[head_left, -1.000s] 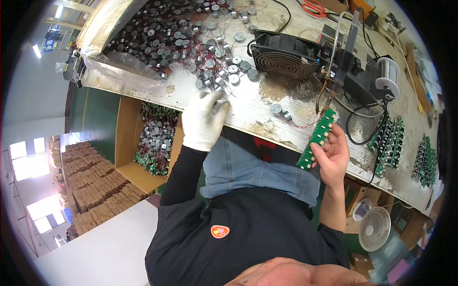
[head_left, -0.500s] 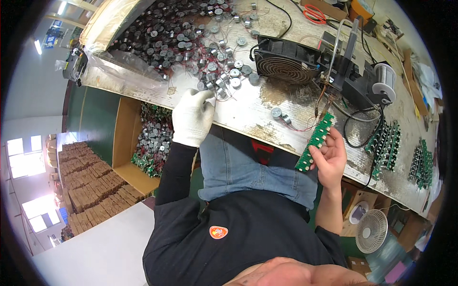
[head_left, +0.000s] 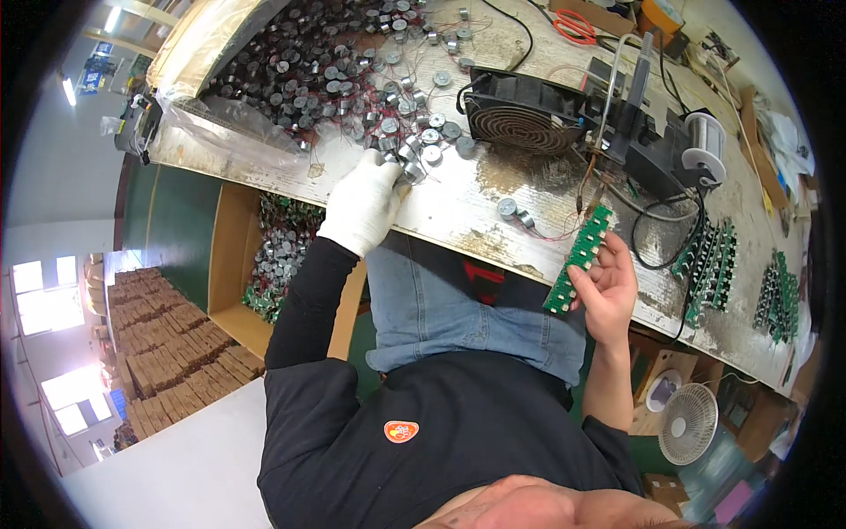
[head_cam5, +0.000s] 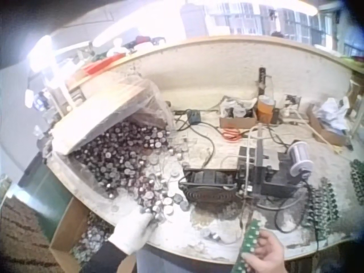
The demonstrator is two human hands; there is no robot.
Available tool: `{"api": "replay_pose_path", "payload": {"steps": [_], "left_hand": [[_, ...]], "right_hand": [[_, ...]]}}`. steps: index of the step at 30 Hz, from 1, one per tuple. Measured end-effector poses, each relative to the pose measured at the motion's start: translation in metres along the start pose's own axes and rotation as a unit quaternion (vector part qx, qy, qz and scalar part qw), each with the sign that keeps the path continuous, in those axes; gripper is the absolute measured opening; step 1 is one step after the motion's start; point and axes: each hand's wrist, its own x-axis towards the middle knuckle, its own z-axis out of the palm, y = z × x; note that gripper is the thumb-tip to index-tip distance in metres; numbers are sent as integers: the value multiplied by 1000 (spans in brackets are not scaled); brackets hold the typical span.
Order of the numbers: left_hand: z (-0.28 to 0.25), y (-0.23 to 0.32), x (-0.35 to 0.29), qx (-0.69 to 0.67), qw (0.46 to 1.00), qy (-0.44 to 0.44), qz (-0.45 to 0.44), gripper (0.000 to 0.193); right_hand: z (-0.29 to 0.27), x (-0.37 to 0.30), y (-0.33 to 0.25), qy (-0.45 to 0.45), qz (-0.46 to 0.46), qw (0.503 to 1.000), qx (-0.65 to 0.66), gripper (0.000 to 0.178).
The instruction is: The person takes circuit boards and small round components with wires, soldering the wires onto the circuit boards using a soldering iron.
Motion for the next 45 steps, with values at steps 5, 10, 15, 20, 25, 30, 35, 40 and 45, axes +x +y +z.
{"api": "replay_pose_path", "payload": {"steps": [5, 10, 15, 20, 25, 30, 35, 40, 45], "left_hand": [[6, 5, -15, 3, 1000, -8, 26, 16], [8, 18, -33, -92, 992, 84, 30, 19], [4, 16, -31, -122, 985, 118, 15, 22], [-6, 21, -28, -47, 989, 89, 109, 31], [-2, 13, -23, -60, 985, 109, 117, 21], [-4, 12, -18, -461, 867, 100, -161, 20], [-7, 25, -9, -597, 781, 22, -184, 21], [9, 68, -12, -594, 786, -3, -174, 23], [31, 112, -24, -460, 885, 20, -74, 19]], "right_hand": [[1, 1, -3, -1, 2, 1000, -7, 56], [0, 1, -2, -6, 7, 1000, -12, 57], [-2, 1, 0, -7, 6, 1000, -8, 58], [0, 0, 0, 1, 6, 1000, -11, 58], [3, 0, 1, 6, -3, 1000, -18, 58], [0, 0, 0, -3, 4, 1000, -5, 57], [-1, -1, -2, 1, -2, 1000, -11, 56], [-4, 0, -5, 2, 18, 1000, 4, 58], [-5, 2, -1, -22, 45, 999, 16, 68]]}}
